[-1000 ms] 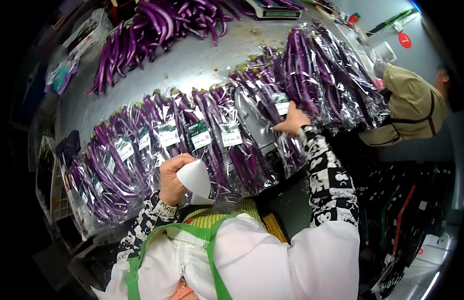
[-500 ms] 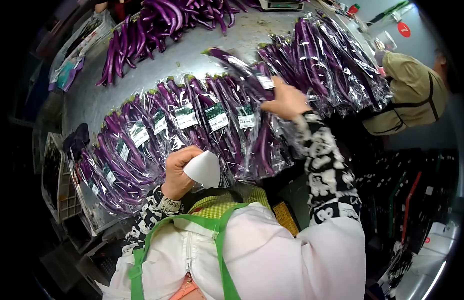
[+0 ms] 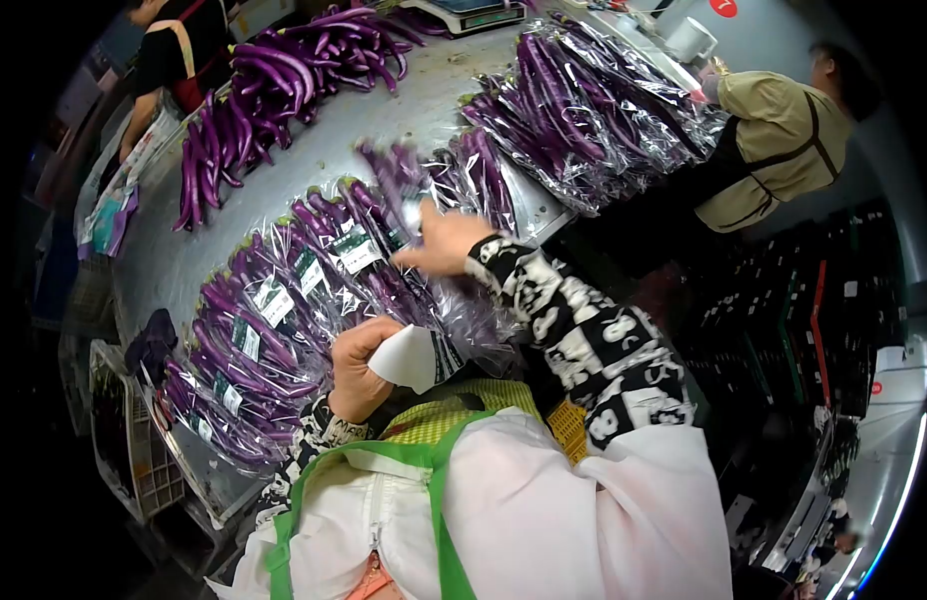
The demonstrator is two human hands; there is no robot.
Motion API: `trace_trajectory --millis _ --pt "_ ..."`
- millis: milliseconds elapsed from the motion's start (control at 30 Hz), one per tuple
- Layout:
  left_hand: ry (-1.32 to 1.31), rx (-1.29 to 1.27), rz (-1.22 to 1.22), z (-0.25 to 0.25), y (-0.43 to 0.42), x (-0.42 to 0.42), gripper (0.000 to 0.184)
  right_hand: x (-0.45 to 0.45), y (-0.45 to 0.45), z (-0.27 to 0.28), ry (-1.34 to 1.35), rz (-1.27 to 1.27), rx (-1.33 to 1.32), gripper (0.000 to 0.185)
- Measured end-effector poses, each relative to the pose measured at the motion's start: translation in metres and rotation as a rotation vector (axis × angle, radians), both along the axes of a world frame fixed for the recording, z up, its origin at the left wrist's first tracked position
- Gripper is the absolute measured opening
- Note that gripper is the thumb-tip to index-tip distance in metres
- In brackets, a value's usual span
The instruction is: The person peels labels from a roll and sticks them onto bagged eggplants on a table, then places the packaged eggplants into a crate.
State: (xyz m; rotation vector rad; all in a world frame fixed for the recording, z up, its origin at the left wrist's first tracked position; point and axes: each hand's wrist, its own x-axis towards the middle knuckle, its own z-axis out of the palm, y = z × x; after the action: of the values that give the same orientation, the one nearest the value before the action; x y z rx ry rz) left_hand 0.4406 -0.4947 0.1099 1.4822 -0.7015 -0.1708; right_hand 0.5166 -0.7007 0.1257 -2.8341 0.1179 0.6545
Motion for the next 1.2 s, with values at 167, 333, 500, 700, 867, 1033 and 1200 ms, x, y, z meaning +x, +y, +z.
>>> trace_trajectory --millis 167,333,500,700,867,1033,1200 --pt "-0.142 0.025 -0.104 0.013 -0.002 0.009 0.015 -0.028 -0.053 -0.057 -0.208 -0.441 -0.143 0.095" --pt "-0.28 0.007 -0.173 0.026 -0.014 0.024 0.021 -0.055 -0.131 -0.088 -0.078 -0.448 -0.117 0.091" --pt "-0.168 -0.021 -0.202 0.038 -0.026 0.032 0.017 -0.023 -0.214 -0.092 -0.462 -0.186 -0.508 0.059" --pt "-0.003 0.02 -0.083 0.047 -0.045 0.047 0.007 -0.024 -0.106 -0.054 -0.539 -0.261 0.956 0.077" --pt "0.022 0.081 -0.089 0.05 -0.055 0.064 0.009 -0.103 -0.009 -0.056 0.252 0.043 1.907 0.069" --pt "0.108 0.055 0.031 0.042 -0.057 0.064 0.011 -0.163 -0.057 -0.064 0.216 -0.275 1.713 0.038" --pt "0.071 0.104 -0.162 0.02 -0.093 0.026 0.013 -0.286 -0.171 -0.003 0.055 -0.289 1.281 0.019"
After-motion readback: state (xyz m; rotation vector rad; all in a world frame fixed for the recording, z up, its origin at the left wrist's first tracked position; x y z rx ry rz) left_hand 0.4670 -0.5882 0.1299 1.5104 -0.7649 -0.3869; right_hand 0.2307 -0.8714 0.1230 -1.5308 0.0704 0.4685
